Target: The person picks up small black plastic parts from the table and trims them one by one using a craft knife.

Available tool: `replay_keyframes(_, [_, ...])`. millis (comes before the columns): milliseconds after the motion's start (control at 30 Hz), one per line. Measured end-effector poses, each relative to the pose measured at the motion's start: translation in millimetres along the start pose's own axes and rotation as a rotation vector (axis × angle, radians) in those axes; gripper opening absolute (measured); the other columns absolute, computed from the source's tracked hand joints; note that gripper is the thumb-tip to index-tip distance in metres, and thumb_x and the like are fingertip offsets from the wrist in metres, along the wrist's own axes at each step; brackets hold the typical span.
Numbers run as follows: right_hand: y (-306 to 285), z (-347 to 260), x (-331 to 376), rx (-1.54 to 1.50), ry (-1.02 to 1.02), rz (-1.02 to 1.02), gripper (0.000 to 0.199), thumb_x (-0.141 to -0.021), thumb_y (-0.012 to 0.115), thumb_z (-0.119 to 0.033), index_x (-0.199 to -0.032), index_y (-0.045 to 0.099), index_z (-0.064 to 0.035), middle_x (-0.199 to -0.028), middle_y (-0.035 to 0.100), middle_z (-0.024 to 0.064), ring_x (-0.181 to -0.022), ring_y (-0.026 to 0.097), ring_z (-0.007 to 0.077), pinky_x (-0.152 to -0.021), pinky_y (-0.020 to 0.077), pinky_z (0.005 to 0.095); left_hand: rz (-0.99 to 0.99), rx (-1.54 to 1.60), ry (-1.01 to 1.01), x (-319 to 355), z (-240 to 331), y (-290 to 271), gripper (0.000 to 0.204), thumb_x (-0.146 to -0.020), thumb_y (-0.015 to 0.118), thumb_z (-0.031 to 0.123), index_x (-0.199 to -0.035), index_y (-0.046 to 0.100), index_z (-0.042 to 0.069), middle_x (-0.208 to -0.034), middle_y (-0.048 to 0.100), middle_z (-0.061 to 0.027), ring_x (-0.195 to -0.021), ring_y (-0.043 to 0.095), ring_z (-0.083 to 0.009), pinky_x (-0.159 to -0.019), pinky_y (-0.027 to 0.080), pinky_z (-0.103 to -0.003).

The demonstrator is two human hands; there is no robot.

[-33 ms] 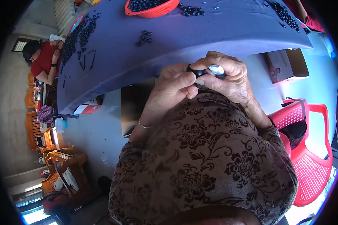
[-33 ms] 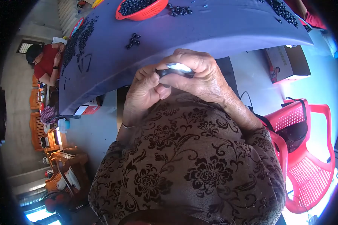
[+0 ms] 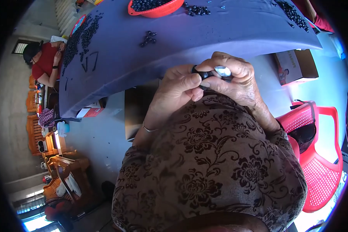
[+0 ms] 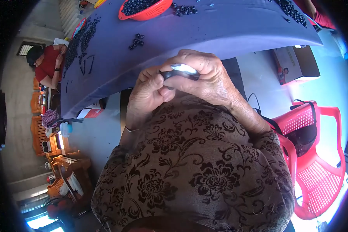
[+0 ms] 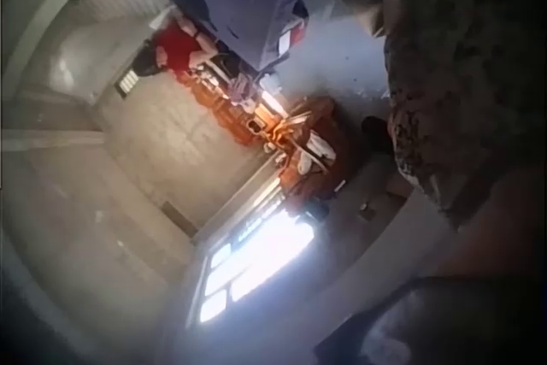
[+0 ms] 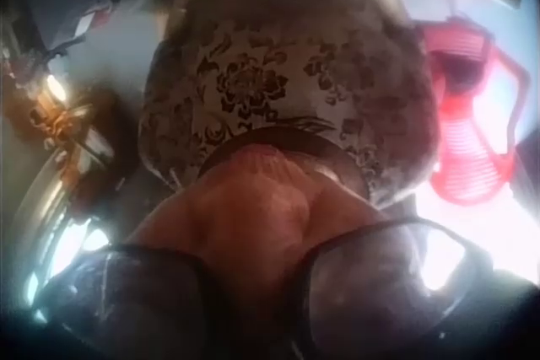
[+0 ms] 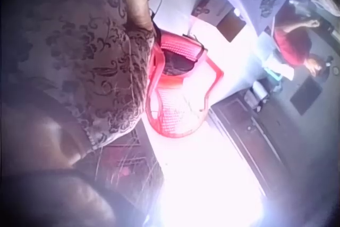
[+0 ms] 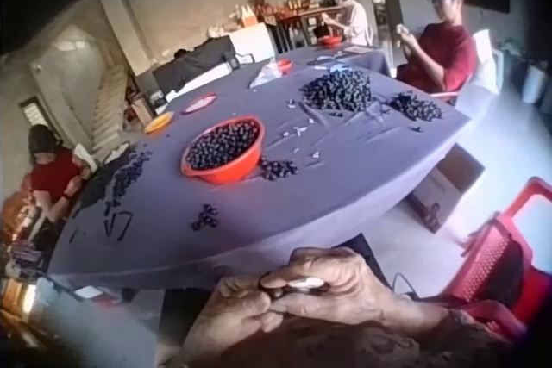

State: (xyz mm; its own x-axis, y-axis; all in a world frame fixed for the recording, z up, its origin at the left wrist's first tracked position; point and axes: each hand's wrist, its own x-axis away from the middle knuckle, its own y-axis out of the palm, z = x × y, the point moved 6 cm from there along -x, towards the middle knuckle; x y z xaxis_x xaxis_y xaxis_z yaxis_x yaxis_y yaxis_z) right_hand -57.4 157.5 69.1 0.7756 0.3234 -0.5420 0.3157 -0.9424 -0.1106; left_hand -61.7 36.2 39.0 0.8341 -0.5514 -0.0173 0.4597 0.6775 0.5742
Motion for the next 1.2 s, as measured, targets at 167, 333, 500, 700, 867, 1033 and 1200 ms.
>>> replay_keyframes(167, [3,15,6,-0.474,0.068,0.102,0.017,-0.074,0.065,-0.001,-0.091,0.062,0.0021,-0.076,0.059,0.0046,-0.066,0.054,0.0111,-0.060,0.0447,0.0220,-0.021,0.084,-0.109,0,-7,1,0.021,-0.082,0.062,0.022,-0.084,0.060,0.001,-0.068,0.052,-0.0021,-0.053,0.041,-0.0056,-0.047,0.037,-0.020])
replay_keyframes(333, [2,23,5,-0.606,0.276,0.063,0.011,-0.076,0.064,-0.005,-0.085,0.062,0.0011,-0.070,0.056,0.0033,-0.055,0.046,0.0076,-0.048,0.0369,0.0205,0.029,-0.035,-0.067,3,-6,-1,0.017,-0.081,0.063,0.017,-0.080,0.059,0.000,-0.067,0.052,-0.0027,-0.053,0.042,-0.0068,-0.048,0.038,-0.020])
replay_keyframes(500, [5,22,6,-0.641,0.347,-0.049,0.012,-0.080,0.061,-0.011,-0.084,0.061,0.0011,-0.067,0.049,0.0002,-0.054,0.039,0.0056,-0.046,0.0308,0.0207,0.060,-0.155,-0.042,6,-2,5,0.016,-0.082,0.061,0.016,-0.080,0.058,-0.001,-0.067,0.052,-0.0035,-0.054,0.044,-0.0069,-0.049,0.039,-0.019])
replay_keyframes(700, [1,23,9,-0.421,0.284,0.058,0.025,-0.087,0.054,-0.025,-0.102,0.048,-0.0058,-0.076,0.046,-0.0012,-0.060,0.039,0.0055,-0.052,0.0313,0.0200,0.041,-0.067,0.012,3,2,5,0.018,-0.085,0.056,0.017,-0.080,0.058,0.000,-0.068,0.052,-0.0018,-0.056,0.043,-0.0059,-0.051,0.039,-0.020])
replay_keyframes(867, [-7,9,8,-0.087,-0.039,0.033,0.019,-0.091,0.047,-0.018,-0.102,0.052,-0.0029,-0.086,0.054,0.0029,-0.067,0.047,0.0092,-0.061,0.0416,0.0235,0.095,-0.048,0.009,5,2,1,0.018,-0.086,0.054,0.017,-0.079,0.057,0.001,-0.065,0.049,-0.0001,-0.055,0.040,-0.0046,-0.050,0.038,-0.020])
replay_keyframes(1033, [-6,3,8,0.160,-0.202,-0.062,0.017,-0.087,0.050,-0.010,-0.100,0.055,-0.0007,-0.089,0.059,0.0102,-0.066,0.053,0.0172,-0.063,0.0456,0.0287,0.017,-0.036,0.018,6,3,4,0.018,-0.086,0.051,0.017,-0.084,0.056,0.000,-0.063,0.045,0.0005,-0.056,0.040,-0.0054,-0.050,0.037,-0.022])
replay_keyframes(1200, [-8,-5,7,0.304,-0.250,-0.052,0.023,-0.080,0.060,-0.024,-0.090,0.057,-0.0033,-0.072,0.055,0.0070,-0.058,0.054,0.0219,-0.051,0.0428,0.0319,-0.022,-0.091,-0.048,8,2,7,0.026,-0.093,0.040,0.021,-0.091,0.050,-0.003,-0.066,0.046,-0.0045,-0.055,0.042,-0.0093,-0.046,0.038,-0.025])
